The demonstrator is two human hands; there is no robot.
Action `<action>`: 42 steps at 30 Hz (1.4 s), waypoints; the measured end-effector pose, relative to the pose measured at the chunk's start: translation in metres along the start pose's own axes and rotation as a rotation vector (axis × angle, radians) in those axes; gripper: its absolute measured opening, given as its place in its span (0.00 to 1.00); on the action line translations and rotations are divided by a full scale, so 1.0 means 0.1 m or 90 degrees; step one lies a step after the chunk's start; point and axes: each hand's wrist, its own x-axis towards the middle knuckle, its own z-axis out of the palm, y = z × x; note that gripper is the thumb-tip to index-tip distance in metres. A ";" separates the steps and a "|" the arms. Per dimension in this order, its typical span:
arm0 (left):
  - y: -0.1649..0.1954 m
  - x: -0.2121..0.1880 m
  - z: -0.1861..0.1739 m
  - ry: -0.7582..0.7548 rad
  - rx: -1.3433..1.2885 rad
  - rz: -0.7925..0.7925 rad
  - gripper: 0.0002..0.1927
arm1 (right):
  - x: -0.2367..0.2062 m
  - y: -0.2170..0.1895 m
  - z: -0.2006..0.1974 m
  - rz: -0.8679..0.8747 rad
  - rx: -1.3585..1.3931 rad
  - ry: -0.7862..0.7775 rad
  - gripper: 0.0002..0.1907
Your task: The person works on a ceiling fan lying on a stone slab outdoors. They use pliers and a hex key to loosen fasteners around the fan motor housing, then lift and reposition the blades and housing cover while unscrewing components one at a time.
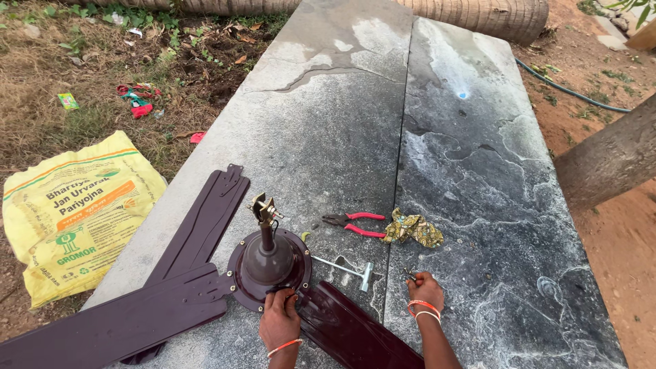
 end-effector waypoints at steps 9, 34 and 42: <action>0.02 0.01 -0.03 -0.014 0.003 -0.009 0.07 | 0.00 -0.01 -0.01 0.004 -0.024 -0.011 0.19; 0.09 0.05 -0.07 -0.051 0.003 -0.037 0.06 | -1.07 -1.37 0.56 -0.222 0.063 -0.316 0.16; 0.07 0.05 -0.03 -0.039 -0.008 -0.013 0.06 | -1.05 -1.45 0.60 -0.136 0.020 -0.379 0.15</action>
